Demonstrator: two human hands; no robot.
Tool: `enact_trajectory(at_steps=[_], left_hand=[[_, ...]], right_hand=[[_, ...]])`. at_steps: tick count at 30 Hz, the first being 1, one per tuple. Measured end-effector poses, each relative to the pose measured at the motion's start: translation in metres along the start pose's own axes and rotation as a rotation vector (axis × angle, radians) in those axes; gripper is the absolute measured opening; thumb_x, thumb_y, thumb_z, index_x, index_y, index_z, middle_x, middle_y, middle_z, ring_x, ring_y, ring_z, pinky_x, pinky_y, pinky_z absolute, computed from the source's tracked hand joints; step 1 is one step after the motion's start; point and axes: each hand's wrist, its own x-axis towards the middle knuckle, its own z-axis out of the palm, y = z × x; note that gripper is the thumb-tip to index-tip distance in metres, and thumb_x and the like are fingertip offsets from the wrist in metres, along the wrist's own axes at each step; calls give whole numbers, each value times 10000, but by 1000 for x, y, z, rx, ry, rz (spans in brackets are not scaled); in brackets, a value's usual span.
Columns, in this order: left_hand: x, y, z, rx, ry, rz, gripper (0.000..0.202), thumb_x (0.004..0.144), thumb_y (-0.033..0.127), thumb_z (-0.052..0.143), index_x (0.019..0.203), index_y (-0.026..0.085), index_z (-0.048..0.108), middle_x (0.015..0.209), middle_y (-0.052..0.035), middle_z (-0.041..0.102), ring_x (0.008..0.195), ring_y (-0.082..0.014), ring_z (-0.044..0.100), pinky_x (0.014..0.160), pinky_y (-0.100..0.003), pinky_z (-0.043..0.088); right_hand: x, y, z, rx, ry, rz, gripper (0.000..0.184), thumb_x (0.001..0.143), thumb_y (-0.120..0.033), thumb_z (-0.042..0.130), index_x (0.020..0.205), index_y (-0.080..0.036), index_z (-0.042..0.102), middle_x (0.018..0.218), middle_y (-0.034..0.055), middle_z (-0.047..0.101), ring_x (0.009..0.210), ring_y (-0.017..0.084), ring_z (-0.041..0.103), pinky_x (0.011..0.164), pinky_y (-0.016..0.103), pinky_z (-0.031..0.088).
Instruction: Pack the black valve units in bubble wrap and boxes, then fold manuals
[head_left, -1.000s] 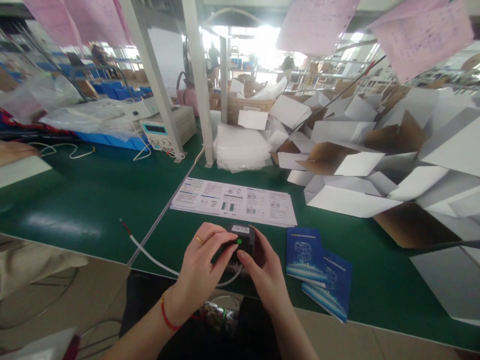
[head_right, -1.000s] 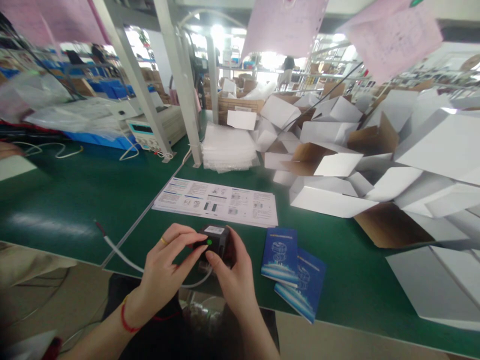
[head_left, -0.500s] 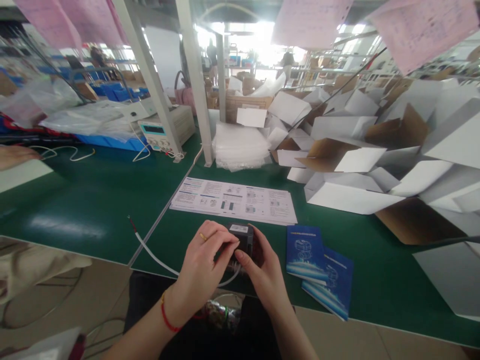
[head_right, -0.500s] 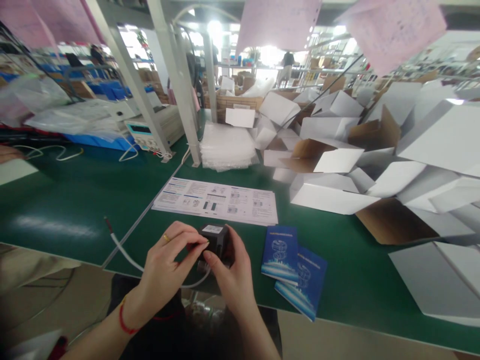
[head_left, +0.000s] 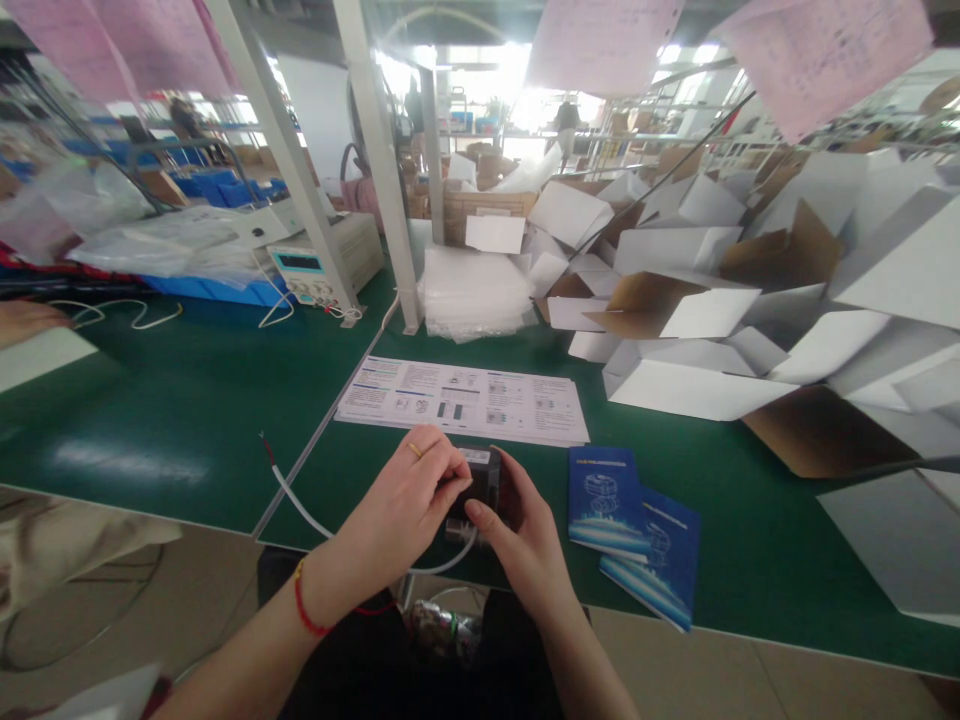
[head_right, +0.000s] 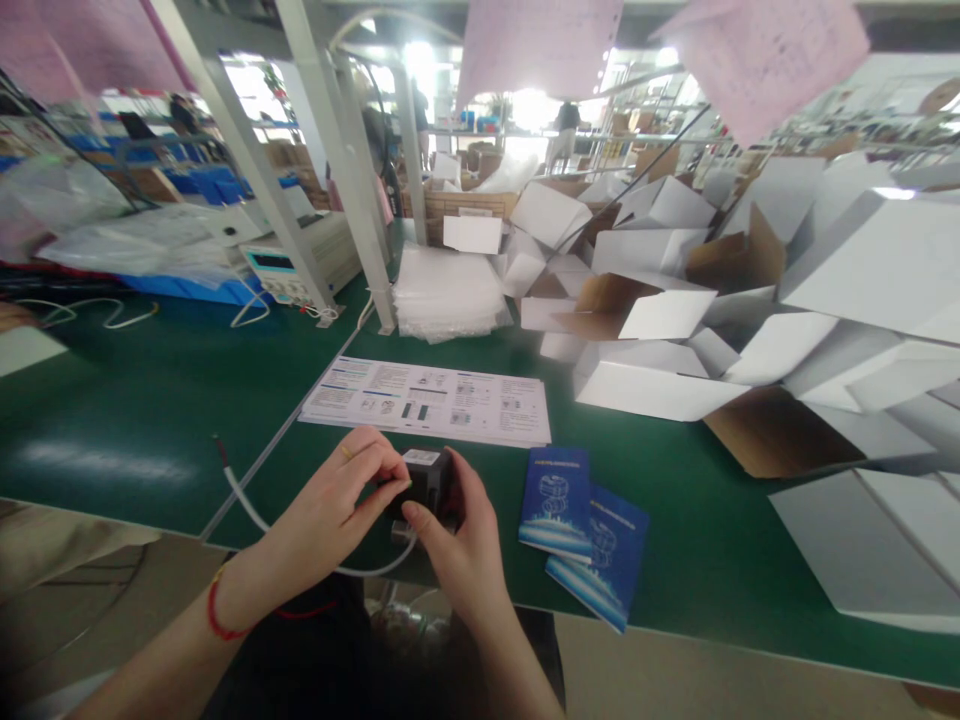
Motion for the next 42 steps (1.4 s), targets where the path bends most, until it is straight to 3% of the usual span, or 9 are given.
enact_trajectory(at_steps=[9, 24, 32, 42], left_hand=[[0, 1, 2, 92, -9, 89, 225, 957, -8, 484, 882, 203, 512, 910, -23, 562, 843, -192, 557, 767, -327, 519], [3, -2, -2, 338, -136, 270, 198, 998, 46, 451, 893, 174, 561, 923, -72, 585, 891, -252, 556, 818, -408, 521], [3, -3, -1, 300, -115, 267, 214, 1025, 52, 424, 885, 155, 549, 904, -69, 581, 861, -234, 546, 778, -390, 526], [2, -4, -3, 343, -167, 297, 171, 1009, 34, 456, 909, 151, 529, 951, -74, 562, 903, -235, 536, 833, -399, 518]], right_hand=[[0, 2, -1, -6, 12, -12, 672, 709, -407, 848, 1320, -227, 634, 1299, 91, 714, 1185, 310, 681, 1052, 462, 533], [-1, 0, -3, -17, 3, -30, 651, 728, -395, 845, 1322, -221, 640, 1305, 102, 718, 1183, 316, 685, 1052, 468, 539], [1, 4, -4, -28, -9, -30, 692, 718, -431, 840, 1335, -211, 617, 1282, 107, 720, 1165, 318, 693, 1036, 466, 547], [1, 6, -5, -48, -31, -41, 679, 743, -439, 831, 1346, -220, 610, 1310, 109, 707, 1163, 315, 688, 1032, 479, 544]])
